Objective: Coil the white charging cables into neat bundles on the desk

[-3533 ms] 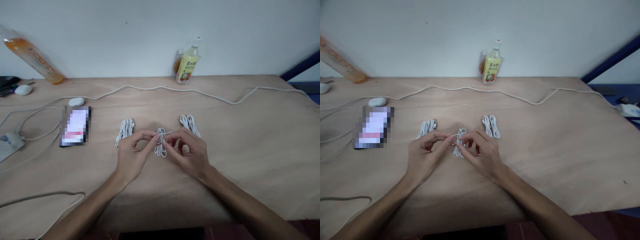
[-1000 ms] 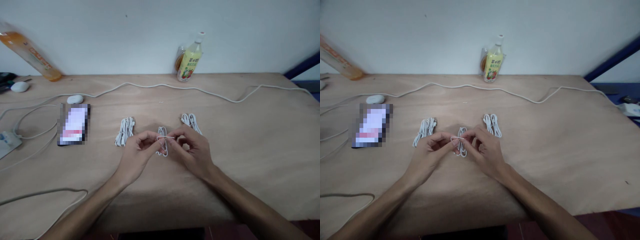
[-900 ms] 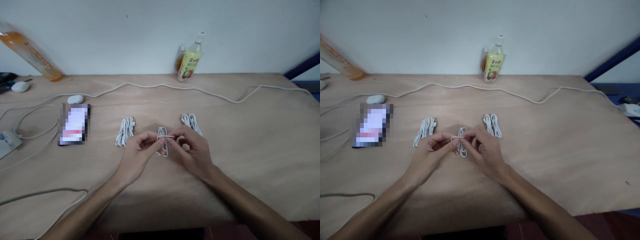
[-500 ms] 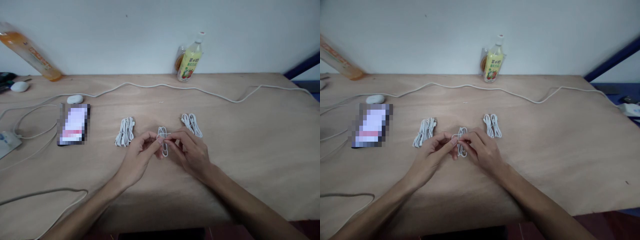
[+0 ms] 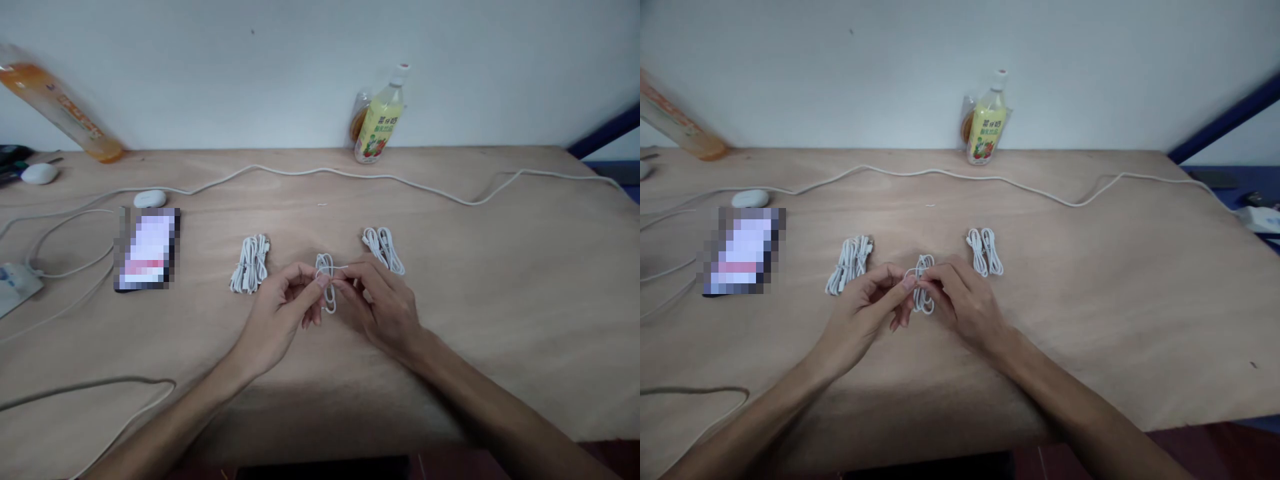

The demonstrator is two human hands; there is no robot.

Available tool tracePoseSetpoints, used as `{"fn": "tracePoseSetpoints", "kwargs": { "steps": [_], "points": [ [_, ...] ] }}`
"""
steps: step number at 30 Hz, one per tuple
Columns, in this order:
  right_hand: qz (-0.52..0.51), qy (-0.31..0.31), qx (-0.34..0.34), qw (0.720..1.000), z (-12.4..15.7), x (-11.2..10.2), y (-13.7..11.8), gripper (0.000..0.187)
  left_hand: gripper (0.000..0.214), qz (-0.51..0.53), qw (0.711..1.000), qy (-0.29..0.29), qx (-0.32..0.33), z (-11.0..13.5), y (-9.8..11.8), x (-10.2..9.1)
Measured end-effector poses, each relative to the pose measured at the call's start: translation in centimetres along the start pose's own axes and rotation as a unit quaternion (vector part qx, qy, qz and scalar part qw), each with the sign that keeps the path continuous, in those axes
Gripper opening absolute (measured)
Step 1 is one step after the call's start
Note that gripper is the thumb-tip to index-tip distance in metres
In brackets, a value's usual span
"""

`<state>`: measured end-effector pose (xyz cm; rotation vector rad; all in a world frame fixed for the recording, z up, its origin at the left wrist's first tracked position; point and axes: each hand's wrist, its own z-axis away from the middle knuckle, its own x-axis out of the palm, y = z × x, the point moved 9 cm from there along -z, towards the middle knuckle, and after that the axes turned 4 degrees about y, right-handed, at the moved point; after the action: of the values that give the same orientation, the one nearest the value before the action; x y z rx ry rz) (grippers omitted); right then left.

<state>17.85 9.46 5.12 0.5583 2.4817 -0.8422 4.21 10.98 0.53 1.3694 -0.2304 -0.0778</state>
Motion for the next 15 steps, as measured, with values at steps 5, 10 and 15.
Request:
{"fn": "tracePoseSetpoints", "kwargs": {
  "steps": [5,10,15],
  "points": [
    [-0.017,-0.009,0.027,0.999,-0.09,0.05,0.33,0.015,0.034,0.005,1.000,-0.017,-0.013,0.12,-0.11,0.23],
    [-0.024,-0.007,0.047,0.999,-0.02,-0.16,0.56,0.015,0.031,-0.001,1.000,-0.001,-0.013,0.02,-0.09,-0.08],
    [-0.032,-0.006,0.054,0.998,-0.01,-0.18,0.68,0.014,0.030,-0.007,1.000,0.011,0.002,-0.06,0.15,-0.31]
  ]
}}
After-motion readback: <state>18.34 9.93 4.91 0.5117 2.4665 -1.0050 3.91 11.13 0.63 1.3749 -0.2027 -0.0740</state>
